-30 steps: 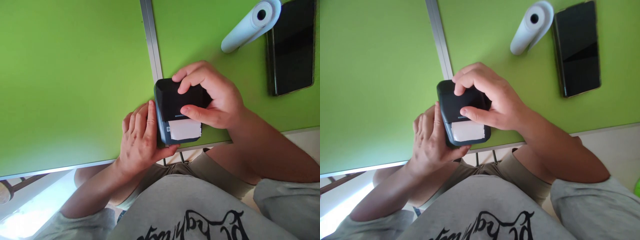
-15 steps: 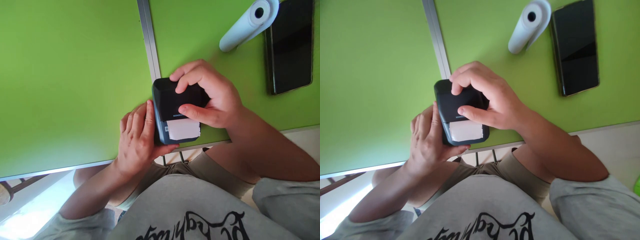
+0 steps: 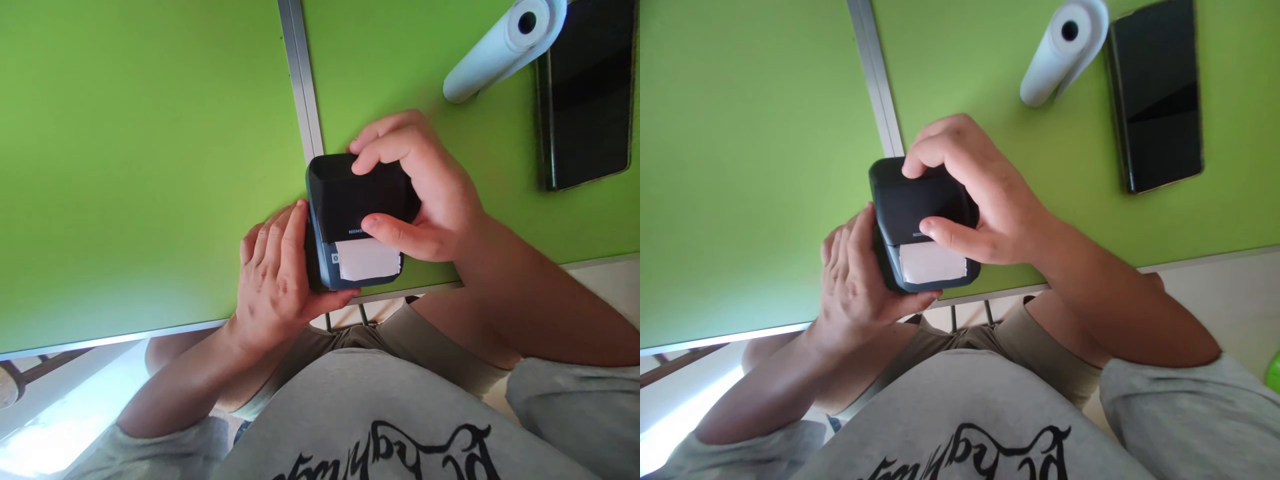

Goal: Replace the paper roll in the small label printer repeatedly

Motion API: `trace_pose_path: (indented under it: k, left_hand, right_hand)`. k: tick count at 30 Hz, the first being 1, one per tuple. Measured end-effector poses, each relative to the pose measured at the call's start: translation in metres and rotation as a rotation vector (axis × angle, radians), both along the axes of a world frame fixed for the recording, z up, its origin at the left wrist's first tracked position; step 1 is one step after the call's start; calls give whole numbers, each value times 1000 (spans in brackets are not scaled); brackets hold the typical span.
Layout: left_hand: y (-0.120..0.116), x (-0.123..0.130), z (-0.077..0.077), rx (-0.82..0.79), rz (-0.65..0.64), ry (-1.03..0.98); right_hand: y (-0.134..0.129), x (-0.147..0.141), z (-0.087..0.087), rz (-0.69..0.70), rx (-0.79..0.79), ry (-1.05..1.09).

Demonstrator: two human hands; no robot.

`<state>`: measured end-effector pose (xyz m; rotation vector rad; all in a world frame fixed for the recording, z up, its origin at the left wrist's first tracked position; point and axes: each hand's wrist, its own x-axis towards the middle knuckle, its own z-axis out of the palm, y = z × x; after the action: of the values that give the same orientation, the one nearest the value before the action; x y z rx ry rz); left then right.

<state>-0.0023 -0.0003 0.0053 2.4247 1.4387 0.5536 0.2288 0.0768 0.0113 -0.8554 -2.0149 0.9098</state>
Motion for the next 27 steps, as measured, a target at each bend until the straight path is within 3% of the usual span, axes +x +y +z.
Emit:
trace_pose_path:
  k: [13, 27]
  left_hand:
    - [0, 1, 8, -90, 17, -75]
    - [0, -1, 4, 49, -18, -71]
  right_hand:
    - [-3, -1, 3, -58, -53, -57]
    - [-3, -6, -1, -413, -31, -15]
